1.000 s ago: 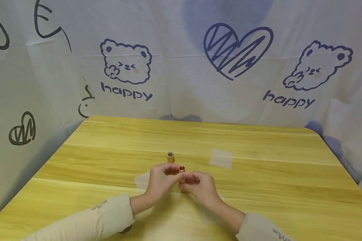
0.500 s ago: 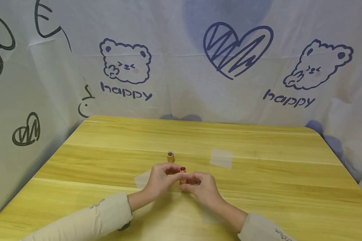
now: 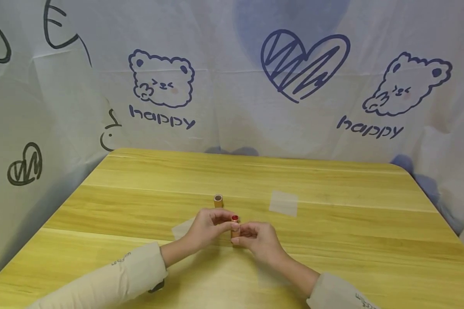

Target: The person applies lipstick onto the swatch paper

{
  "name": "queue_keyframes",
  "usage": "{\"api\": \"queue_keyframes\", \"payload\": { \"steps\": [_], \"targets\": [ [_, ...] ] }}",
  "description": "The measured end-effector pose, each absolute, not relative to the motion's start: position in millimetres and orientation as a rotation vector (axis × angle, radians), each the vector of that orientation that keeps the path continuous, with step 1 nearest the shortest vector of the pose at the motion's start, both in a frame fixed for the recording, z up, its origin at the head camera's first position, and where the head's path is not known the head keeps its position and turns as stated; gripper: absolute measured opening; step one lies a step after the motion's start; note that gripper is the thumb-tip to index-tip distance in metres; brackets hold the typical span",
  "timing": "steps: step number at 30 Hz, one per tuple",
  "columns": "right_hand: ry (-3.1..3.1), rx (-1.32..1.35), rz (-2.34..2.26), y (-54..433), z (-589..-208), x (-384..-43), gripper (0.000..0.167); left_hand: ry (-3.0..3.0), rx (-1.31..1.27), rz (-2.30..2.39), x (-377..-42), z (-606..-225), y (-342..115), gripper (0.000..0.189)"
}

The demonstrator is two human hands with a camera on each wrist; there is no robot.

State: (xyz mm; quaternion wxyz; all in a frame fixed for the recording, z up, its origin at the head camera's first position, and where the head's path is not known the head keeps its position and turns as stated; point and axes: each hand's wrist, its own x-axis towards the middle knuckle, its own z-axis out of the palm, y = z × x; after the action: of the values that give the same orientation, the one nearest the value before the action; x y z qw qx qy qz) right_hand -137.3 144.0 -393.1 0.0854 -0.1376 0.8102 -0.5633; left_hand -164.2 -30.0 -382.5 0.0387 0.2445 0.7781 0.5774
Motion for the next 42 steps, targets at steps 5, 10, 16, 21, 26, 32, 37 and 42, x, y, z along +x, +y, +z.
{"api": "queue_keyframes", "payload": {
  "steps": [5, 10, 16, 21, 26, 32, 37, 42],
  "targets": [
    [2.406, -0.437, -1.673, 145, -394, -138, 0.032, 2.375, 0.762, 1.743, -165, -383, -30, 0.017],
    [2.430, -0.436, -1.658, 145, -395, -138, 0.033, 2.424, 0.713, 1.740, -162, -383, -30, 0.020],
    [2.456, -0.387, -1.647, 144, -394, -138, 0.031, 2.544, 0.647, 1.773, -157, -385, -28, 0.020],
    [2.458, -0.366, -1.662, 142, -392, -138, 0.026, 2.591, 0.651, 1.825, -153, -386, -25, 0.019],
    [2.443, -0.376, -1.678, 141, -391, -138, 0.027, 2.649, 0.646, 1.846, -152, -387, -21, 0.020],
    [2.450, -0.421, -1.674, 141, -391, -138, 0.027, 2.695, 0.594, 1.834, -151, -386, -18, 0.020],
    [2.443, -0.422, -1.685, 141, -392, -139, 0.028, 2.678, 0.602, 1.826, -153, -387, -19, 0.020],
    [2.456, -0.417, -1.667, 141, -394, -139, 0.030, 2.604, 0.646, 1.815, -156, -388, -22, 0.018]
  ]
}}
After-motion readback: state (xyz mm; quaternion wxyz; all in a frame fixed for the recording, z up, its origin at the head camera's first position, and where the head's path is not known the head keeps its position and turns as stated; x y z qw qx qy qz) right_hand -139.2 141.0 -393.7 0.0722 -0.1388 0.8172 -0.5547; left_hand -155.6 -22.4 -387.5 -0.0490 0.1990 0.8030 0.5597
